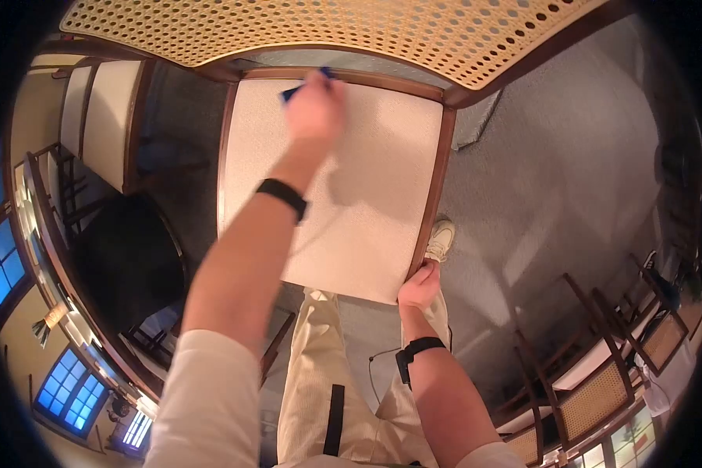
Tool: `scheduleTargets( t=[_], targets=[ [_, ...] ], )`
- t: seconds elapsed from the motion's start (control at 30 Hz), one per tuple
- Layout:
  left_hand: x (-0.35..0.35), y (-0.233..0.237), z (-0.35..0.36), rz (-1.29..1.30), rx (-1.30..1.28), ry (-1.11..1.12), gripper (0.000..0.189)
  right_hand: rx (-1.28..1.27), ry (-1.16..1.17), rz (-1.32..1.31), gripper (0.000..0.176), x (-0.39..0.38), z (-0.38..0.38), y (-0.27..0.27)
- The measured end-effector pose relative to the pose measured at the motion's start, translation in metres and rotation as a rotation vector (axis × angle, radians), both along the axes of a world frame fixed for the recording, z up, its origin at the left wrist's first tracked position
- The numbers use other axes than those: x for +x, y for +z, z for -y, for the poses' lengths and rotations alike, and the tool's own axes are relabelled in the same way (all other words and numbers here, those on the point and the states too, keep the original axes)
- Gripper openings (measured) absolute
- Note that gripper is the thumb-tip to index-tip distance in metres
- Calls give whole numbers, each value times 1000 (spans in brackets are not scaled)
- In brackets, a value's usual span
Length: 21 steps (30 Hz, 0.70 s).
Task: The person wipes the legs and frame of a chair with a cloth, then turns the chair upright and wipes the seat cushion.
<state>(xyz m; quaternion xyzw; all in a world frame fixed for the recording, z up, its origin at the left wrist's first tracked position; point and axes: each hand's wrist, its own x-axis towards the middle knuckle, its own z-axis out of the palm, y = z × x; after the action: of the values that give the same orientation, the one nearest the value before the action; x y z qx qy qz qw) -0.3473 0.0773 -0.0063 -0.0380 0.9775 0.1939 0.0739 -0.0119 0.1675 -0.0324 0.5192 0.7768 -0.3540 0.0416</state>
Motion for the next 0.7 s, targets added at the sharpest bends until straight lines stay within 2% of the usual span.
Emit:
scheduleTargets(
  t=[0.07,0.13,0.2,0.23,0.3,0.33,0.37,0.43,0.5,0.57,0.6,0.63,0.7],
  targets=[
    [5,4,-45,77,162,-57,26,19,3,-20,34,3,0,-5],
    [22,2,-86,45,270,-312,25,26,-4,-22,34,1,-1,-8],
    [42,15,-117,210,223,-416,24,18,-8,-10,34,7,4,-5],
    [45,12,-113,205,219,-414,24,20,-4,-11,34,6,3,-6],
    [51,3,-104,-112,205,-588,26,32,-9,-16,35,2,-1,-6],
    [51,4,-92,-90,103,-677,32,13,-1,11,33,2,-1,-3],
    [47,7,-85,-89,104,-680,32,-6,7,37,31,1,-1,-1],
    [36,11,-70,-39,-207,-816,31,-24,-2,34,31,-2,0,6],
    [13,15,-40,84,-235,-724,32,-35,-3,18,31,-4,-1,4],
    [-14,-1,16,-126,-276,-666,33,13,30,-17,30,4,2,-5],
    [-36,-17,56,-156,-324,-604,40,-2,30,-2,30,4,1,-5],
    [-42,7,73,-152,-320,-437,30,1,12,-2,30,5,0,-6],
    [-59,-7,116,-173,-438,-147,29,-16,7,-50,30,9,2,-10]
  ],
)
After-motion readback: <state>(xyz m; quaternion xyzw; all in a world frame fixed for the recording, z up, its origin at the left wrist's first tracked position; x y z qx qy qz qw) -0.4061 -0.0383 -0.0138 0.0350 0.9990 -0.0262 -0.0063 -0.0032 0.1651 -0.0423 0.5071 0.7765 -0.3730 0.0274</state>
